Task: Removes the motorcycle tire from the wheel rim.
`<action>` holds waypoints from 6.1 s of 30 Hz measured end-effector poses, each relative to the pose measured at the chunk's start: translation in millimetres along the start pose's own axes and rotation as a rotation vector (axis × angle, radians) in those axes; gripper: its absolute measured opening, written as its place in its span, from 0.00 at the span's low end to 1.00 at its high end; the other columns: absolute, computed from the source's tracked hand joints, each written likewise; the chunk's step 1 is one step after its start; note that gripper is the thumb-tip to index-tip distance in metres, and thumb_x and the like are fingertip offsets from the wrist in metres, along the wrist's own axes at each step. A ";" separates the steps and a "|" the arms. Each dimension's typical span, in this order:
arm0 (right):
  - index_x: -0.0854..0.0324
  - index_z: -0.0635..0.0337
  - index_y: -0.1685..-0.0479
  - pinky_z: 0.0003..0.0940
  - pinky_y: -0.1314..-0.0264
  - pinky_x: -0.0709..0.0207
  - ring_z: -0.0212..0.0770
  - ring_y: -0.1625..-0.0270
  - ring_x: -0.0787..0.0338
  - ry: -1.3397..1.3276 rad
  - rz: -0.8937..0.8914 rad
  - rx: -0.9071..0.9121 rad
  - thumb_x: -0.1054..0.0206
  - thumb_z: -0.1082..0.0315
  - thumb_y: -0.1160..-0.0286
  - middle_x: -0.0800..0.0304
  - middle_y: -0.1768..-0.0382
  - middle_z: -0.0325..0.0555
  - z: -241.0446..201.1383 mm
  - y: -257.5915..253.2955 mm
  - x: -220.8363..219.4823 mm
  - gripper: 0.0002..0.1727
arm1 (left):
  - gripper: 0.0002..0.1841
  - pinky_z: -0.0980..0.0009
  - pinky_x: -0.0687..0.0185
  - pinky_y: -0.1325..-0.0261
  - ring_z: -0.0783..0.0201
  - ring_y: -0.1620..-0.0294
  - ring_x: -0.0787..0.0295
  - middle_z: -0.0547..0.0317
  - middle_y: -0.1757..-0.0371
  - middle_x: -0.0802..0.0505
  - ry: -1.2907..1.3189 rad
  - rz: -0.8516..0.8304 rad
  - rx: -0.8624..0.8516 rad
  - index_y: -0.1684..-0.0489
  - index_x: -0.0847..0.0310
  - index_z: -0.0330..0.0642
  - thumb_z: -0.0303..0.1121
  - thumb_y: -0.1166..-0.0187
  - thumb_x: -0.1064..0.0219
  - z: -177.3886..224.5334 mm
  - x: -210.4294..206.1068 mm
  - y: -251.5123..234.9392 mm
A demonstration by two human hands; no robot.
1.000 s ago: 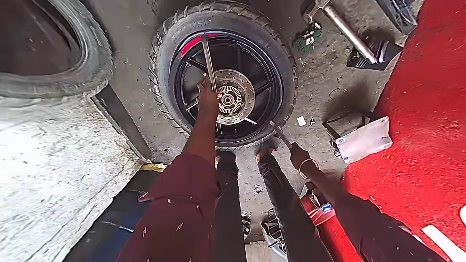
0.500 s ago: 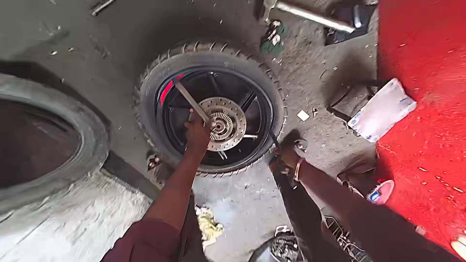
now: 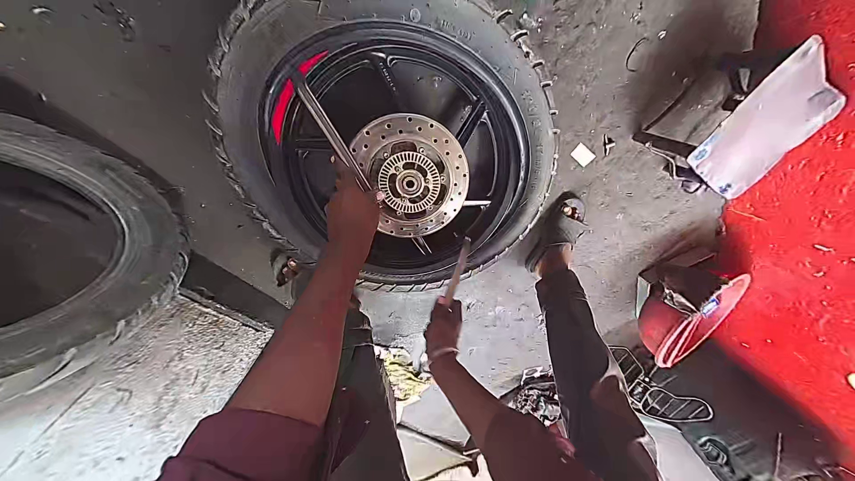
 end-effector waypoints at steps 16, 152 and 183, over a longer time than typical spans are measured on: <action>0.24 0.61 0.58 0.35 0.80 0.27 0.40 0.82 0.24 0.852 -0.321 -0.088 0.71 0.46 0.03 0.26 0.78 0.45 -83.2 -77.1 136.1 0.34 | 0.24 0.59 0.11 0.50 0.52 0.54 0.10 0.34 0.43 0.14 1.273 -0.241 0.613 0.25 0.33 0.27 0.38 0.09 0.41 -81.4 -289.9 121.0; 0.29 0.47 0.57 0.22 0.96 0.43 0.26 0.95 0.42 -0.300 -0.552 -0.222 0.67 0.36 0.08 0.40 0.91 0.30 -82.3 -100.0 203.1 0.30 | 0.41 0.45 0.13 0.39 0.44 0.36 0.14 0.33 0.29 0.19 1.276 0.149 0.437 0.13 0.46 0.37 0.55 0.16 0.35 -98.1 -232.0 67.4; 0.55 0.61 0.10 0.61 0.36 0.19 0.65 0.39 0.10 0.140 0.326 -0.081 0.49 0.48 0.07 0.13 0.42 0.72 -112.9 -112.4 43.5 0.37 | 0.32 0.54 0.14 0.33 0.49 0.28 0.15 0.43 0.22 0.18 0.979 -0.441 0.419 0.15 0.38 0.42 0.49 0.13 0.36 -92.7 -248.9 70.4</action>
Point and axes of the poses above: each hand's wrist, its own y-axis away from the middle knuckle, its own x-axis out of the back of the hand, z = x × y, the point moved 9 cm from there along -y, towards the middle knuckle
